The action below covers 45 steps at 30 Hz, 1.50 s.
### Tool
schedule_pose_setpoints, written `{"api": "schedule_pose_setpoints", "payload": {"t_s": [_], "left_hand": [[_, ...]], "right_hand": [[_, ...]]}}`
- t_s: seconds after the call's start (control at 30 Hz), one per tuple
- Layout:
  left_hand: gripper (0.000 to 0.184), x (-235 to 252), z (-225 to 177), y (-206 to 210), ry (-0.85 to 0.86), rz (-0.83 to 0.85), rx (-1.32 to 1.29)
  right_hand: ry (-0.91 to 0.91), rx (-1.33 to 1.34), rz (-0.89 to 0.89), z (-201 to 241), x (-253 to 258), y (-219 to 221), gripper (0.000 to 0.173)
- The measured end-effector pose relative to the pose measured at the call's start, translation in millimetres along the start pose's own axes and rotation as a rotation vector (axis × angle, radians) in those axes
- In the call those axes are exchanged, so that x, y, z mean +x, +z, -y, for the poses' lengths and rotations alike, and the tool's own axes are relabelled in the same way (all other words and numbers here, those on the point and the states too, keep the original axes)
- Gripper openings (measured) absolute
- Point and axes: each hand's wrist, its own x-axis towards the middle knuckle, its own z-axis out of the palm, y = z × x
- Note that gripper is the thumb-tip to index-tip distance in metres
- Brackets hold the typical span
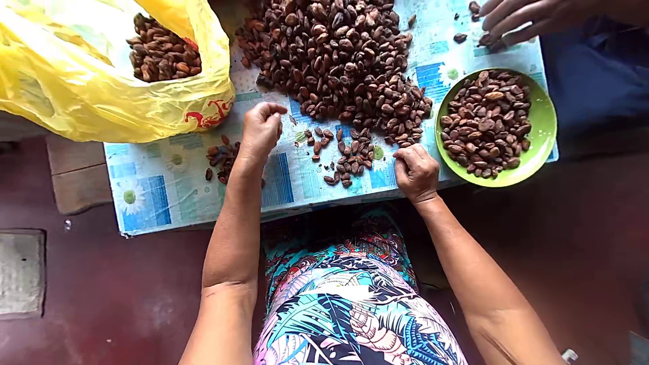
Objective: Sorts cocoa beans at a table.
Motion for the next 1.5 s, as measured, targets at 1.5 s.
{"api": "schedule_pose_setpoints", "payload": {"t_s": [1.5], "left_hand": [[0.037,-19,32,5,-0.015,0.405,-1.139]], "right_hand": [[0.008,-0.002,0.023,0,0,-2,0.022]]}}
